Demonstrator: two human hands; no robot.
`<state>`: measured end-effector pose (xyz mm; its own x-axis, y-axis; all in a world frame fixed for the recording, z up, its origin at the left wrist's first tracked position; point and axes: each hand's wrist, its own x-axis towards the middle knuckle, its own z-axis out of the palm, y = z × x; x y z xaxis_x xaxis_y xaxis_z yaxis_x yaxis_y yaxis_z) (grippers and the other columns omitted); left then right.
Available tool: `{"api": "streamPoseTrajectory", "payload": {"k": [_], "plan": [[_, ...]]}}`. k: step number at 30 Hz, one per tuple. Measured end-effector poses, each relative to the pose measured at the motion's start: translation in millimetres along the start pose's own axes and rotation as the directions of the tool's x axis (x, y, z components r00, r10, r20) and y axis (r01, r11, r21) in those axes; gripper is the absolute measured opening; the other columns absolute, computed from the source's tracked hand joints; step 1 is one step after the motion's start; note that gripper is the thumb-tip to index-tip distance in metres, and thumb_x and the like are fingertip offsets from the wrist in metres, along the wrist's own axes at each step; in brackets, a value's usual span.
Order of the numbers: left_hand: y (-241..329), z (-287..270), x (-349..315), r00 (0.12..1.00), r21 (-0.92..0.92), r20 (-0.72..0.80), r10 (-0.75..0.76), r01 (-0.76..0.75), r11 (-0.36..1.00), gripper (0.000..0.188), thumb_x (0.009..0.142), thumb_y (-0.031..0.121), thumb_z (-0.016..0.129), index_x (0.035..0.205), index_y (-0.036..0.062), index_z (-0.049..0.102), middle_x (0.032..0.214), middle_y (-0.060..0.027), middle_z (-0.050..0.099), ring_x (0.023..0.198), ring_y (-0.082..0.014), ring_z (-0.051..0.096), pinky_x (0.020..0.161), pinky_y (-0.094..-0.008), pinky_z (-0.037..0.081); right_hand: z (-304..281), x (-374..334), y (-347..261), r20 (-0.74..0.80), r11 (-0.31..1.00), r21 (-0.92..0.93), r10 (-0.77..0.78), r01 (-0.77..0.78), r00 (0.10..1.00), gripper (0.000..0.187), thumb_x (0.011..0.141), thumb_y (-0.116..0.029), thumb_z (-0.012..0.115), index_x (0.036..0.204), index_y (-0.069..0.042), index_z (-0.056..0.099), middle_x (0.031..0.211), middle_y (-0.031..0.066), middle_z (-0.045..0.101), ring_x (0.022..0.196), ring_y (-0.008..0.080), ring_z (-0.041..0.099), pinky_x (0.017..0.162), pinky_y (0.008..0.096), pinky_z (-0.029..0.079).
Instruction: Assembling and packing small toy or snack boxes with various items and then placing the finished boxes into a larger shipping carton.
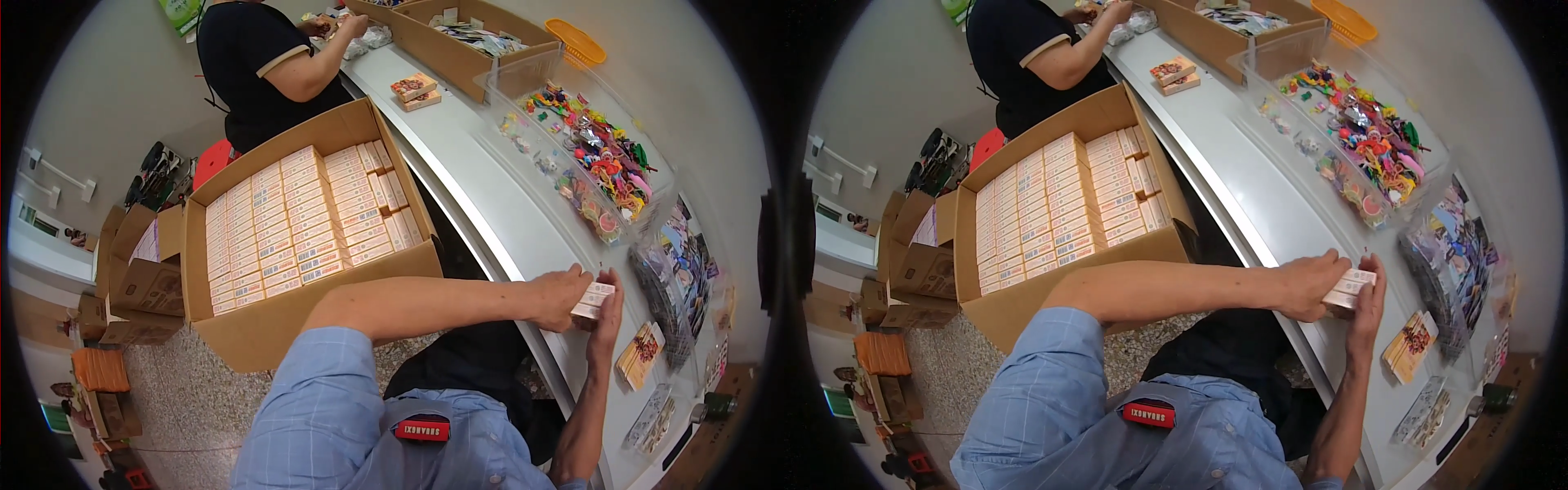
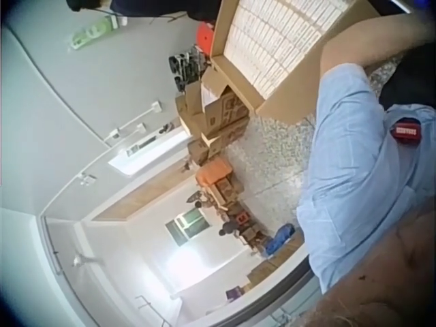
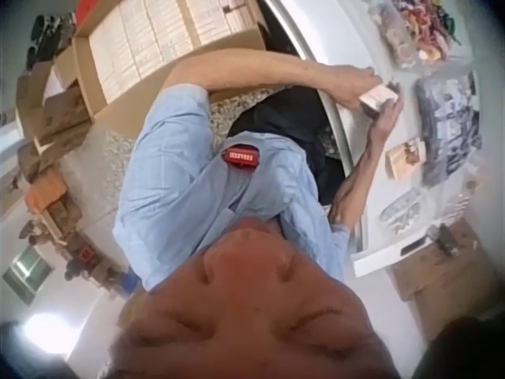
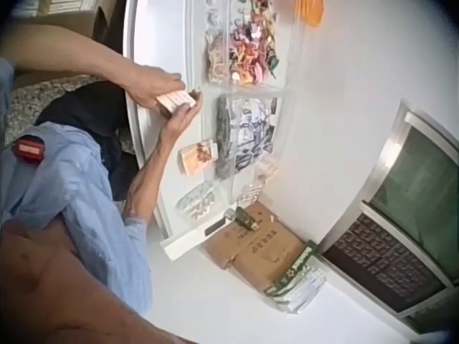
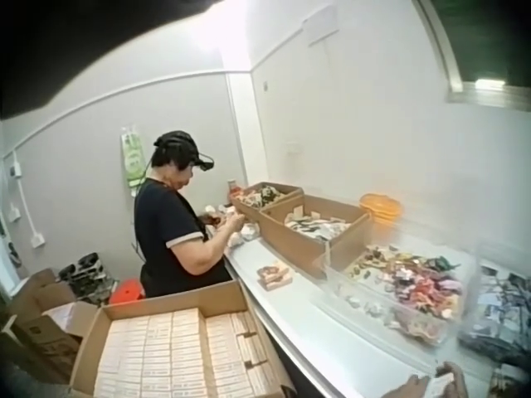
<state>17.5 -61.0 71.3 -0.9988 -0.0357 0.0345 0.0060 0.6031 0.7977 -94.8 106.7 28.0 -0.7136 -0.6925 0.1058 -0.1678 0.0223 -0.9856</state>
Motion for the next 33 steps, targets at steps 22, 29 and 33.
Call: {"api": "streamPoseTrajectory", "payload": {"k": [22, 29, 33], "plan": [[13.3, -218.8, -194.2, 0.700, 0.190, -0.694, -0.172, 0.408, 0.893, 0.076, 0.080, 0.024, 0.085, 0.142, 0.0027, 0.046, 0.130, -0.0180, 0.058, 0.120, -0.0312, 0.059, 0.104, -0.0415, 0.047, -16.8, -24.7, 30.2, -0.085, 0.989, 0.145, 0.028, -0.015, 0.996, 0.057, 0.100, -0.025, 0.064, 0.145, 0.003, 0.044, 0.131, 0.0129, 0.057, 0.113, 0.0182, 0.057, 0.106, 0.0356, 0.043], [-118.2, -254.1, -240.7, 0.711, 0.398, -0.631, -0.310, 0.640, 0.658, 0.073, 0.081, 0.028, 0.081, 0.141, 0.0038, 0.046, 0.131, -0.0222, 0.056, 0.127, -0.0375, 0.052, 0.109, -0.0434, 0.042, -7.1, -24.5, 30.2, -0.025, 0.996, 0.078, 0.041, -0.039, 0.999, 0.052, 0.094, -0.017, 0.070, 0.139, 0.002, 0.053, 0.128, 0.0112, 0.060, 0.114, 0.0202, 0.058, 0.105, 0.0347, 0.044], [-151.1, -266.4, -227.7, 0.740, 0.450, -0.578, -0.345, 0.641, 0.622, 0.073, 0.081, 0.029, 0.083, 0.138, 0.0031, 0.047, 0.128, -0.0214, 0.058, 0.124, -0.0387, 0.053, 0.107, -0.0450, 0.043, -7.8, -25.0, 26.0, -0.023, 0.998, 0.046, 0.042, -0.041, 0.999, 0.048, 0.092, -0.013, 0.069, 0.135, 0.002, 0.056, 0.127, 0.0108, 0.060, 0.115, 0.0209, 0.058, 0.105, 0.0352, 0.044]]}}
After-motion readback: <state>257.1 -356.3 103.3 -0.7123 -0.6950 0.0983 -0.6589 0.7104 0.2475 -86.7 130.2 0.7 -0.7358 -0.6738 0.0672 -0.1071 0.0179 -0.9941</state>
